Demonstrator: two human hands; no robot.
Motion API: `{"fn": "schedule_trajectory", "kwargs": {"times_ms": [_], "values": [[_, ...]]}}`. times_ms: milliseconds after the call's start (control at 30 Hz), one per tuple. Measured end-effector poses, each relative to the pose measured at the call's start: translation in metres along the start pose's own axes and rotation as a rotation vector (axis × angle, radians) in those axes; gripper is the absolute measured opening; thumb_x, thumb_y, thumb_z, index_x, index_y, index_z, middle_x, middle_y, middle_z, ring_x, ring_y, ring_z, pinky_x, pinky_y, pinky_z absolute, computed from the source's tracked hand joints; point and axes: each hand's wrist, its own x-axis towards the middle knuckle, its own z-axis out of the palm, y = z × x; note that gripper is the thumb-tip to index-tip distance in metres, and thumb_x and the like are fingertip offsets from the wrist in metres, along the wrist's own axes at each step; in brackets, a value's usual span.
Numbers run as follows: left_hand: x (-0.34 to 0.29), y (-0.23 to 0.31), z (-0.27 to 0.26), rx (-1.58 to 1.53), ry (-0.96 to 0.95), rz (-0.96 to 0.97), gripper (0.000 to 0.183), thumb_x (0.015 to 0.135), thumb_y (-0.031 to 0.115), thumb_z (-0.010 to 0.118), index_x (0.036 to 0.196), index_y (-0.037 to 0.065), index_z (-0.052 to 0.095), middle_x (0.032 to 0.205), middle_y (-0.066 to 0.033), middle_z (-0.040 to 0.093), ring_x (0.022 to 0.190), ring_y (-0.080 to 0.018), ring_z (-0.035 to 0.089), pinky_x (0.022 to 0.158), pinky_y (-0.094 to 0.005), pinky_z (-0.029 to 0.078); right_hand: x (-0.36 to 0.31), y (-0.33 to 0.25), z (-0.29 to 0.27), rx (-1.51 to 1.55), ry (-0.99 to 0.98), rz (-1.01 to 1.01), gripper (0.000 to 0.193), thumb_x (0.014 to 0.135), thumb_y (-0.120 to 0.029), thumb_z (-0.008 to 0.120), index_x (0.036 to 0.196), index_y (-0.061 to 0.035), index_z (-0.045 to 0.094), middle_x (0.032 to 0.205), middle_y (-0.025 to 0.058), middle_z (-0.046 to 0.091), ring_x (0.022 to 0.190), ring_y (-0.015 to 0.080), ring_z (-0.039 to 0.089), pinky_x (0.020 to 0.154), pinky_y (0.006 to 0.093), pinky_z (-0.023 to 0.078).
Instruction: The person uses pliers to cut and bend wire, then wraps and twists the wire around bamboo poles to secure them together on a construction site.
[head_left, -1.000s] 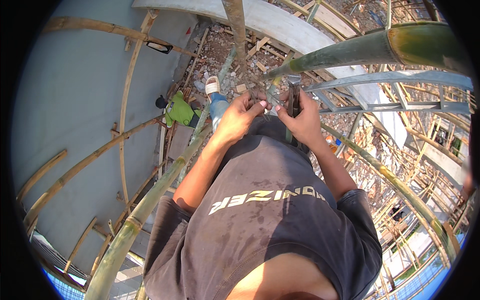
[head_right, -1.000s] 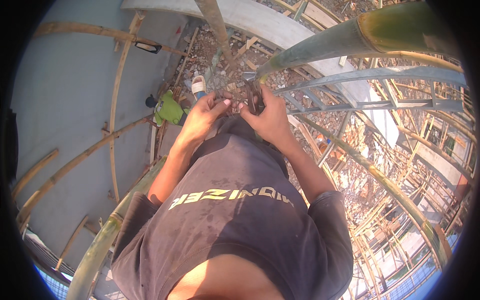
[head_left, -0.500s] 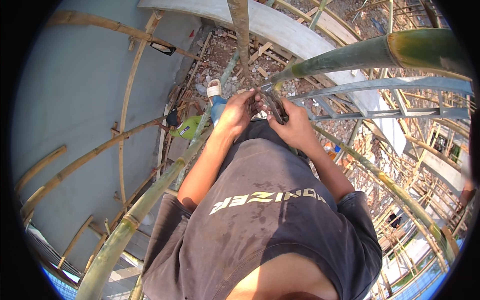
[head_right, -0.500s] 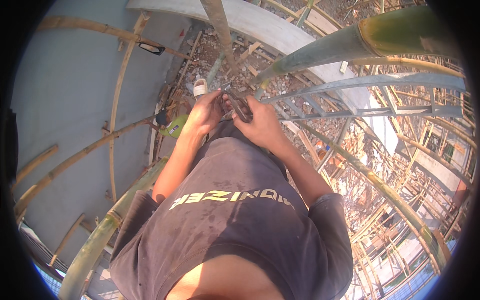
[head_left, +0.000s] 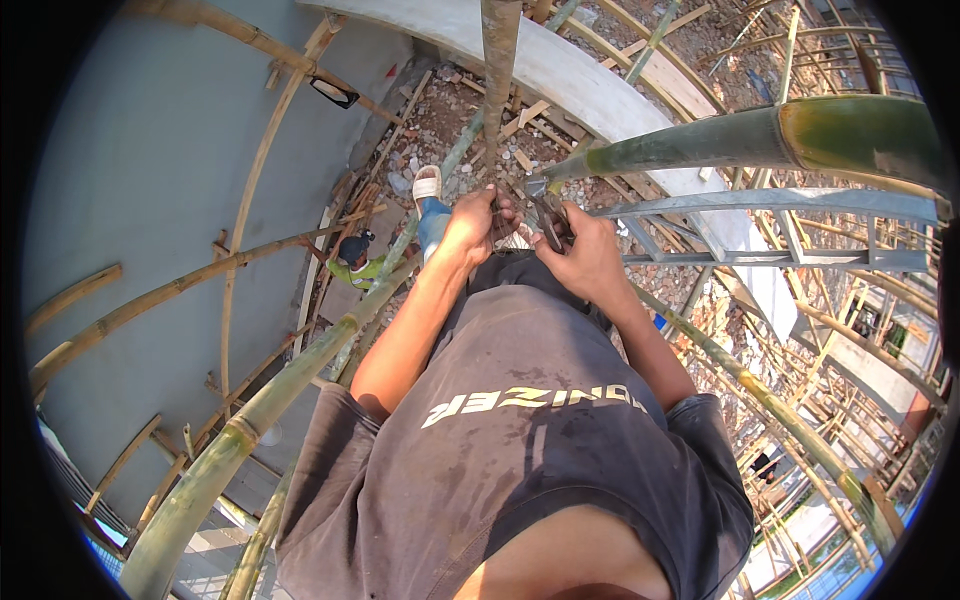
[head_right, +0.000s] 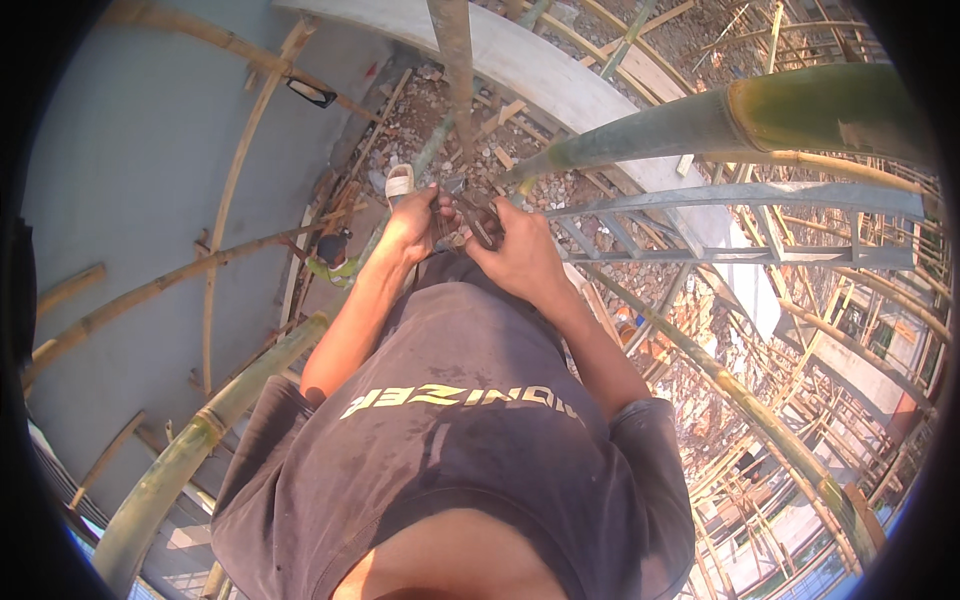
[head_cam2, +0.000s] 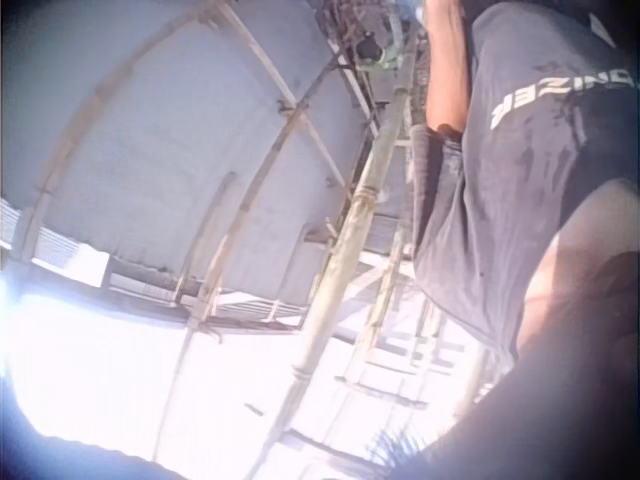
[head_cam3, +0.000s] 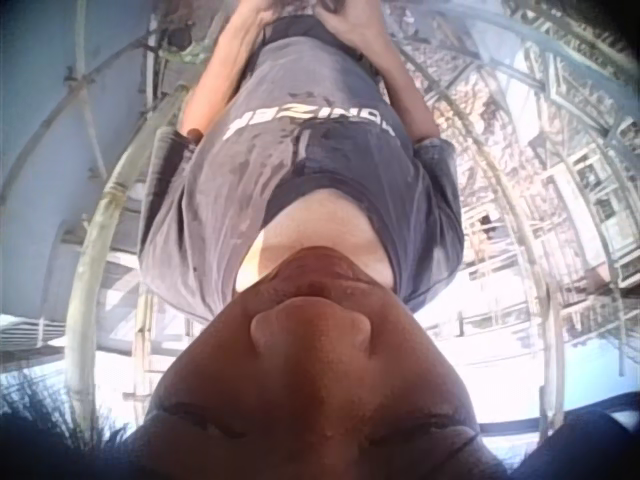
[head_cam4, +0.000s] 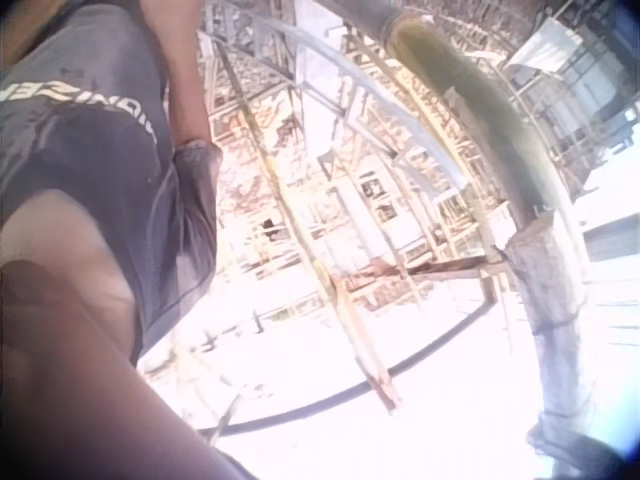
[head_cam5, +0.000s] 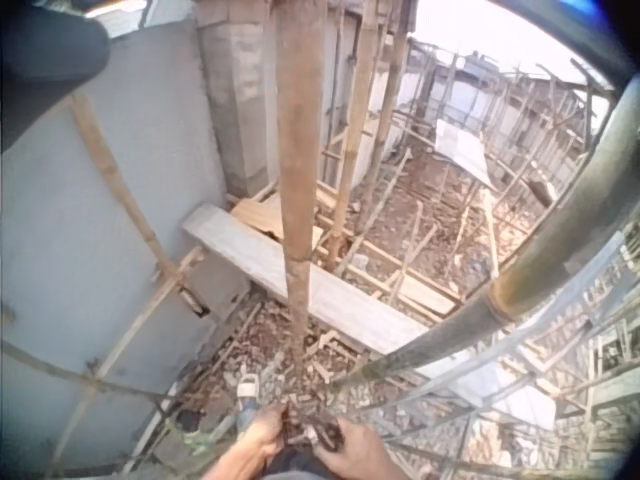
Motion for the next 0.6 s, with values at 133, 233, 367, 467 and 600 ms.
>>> {"fn": "schedule_trajectory", "kwargs": {"times_ms": [133, 233, 367, 467, 600], "values": [[0.003, -0.006, -0.007, 0.045, 0.0, 0.169, 0.022, 0.108, 0.024, 0.039, 0.092, 0.01, 0.045, 0.067, 0.0048, 0.039, 0.055, -0.0087, 0.04, 0.059, -0.03, 0.047, 0.011, 0.014, 0.005, 0.002, -0.137, 0.051, 0.026, 0.081, -0.021, 0.071, 0.087, 0.0028, 0.065, 0.073, 0.0154, 0.068, 0.066, 0.0257, 0.066, 0.067, 0.0376, 0.051], [0.016, -0.012, -0.01, -0.018, 0.058, 0.241, 0.024, 0.107, 0.025, 0.039, 0.089, 0.011, 0.047, 0.066, 0.0048, 0.04, 0.053, -0.0086, 0.038, 0.052, -0.0299, 0.043, 0.017, 0.017, 0.016, -0.045, -0.133, 0.028, 0.026, 0.081, -0.022, 0.07, 0.085, 0.0033, 0.064, 0.072, 0.0168, 0.066, 0.065, 0.0273, 0.065, 0.066, 0.0387, 0.05], [0.039, -0.016, -0.014, -0.109, 0.143, 0.258, 0.029, 0.107, 0.027, 0.037, 0.085, 0.012, 0.047, 0.064, 0.0041, 0.039, 0.051, -0.0105, 0.038, 0.049, -0.0293, 0.043, 0.019, 0.006, 0.027, -0.061, -0.116, 0.037, 0.029, 0.079, -0.022, 0.07, 0.08, 0.005, 0.06, 0.066, 0.0199, 0.06, 0.06, 0.0289, 0.06, 0.061, 0.0417, 0.046], [0.056, -0.01, -0.022, -0.264, 0.241, 0.197, 0.032, 0.107, 0.029, 0.036, 0.084, 0.011, 0.048, 0.063, 0.0029, 0.04, 0.05, -0.0129, 0.041, 0.049, -0.0289, 0.045, 0.02, -0.005, 0.03, -0.102, -0.148, 0.085, 0.032, 0.075, -0.022, 0.073, 0.08, 0.0057, 0.059, 0.069, 0.0242, 0.063, 0.067, 0.04, 0.066, 0.062, 0.0461, 0.048], [0.074, -0.006, -0.033, -0.314, 0.201, 0.19, 0.03, 0.106, 0.031, 0.038, 0.092, 0.008, 0.052, 0.067, 0.0001, 0.045, 0.05, -0.0152, 0.046, 0.047, -0.0312, 0.047, 0.023, -0.012, 0.031, -0.079, -0.137, 0.047, 0.031, 0.074, -0.02, 0.074, 0.08, 0.0058, 0.058, 0.068, 0.0243, 0.063, 0.068, 0.0416, 0.066, 0.063, 0.0469, 0.049]]}}
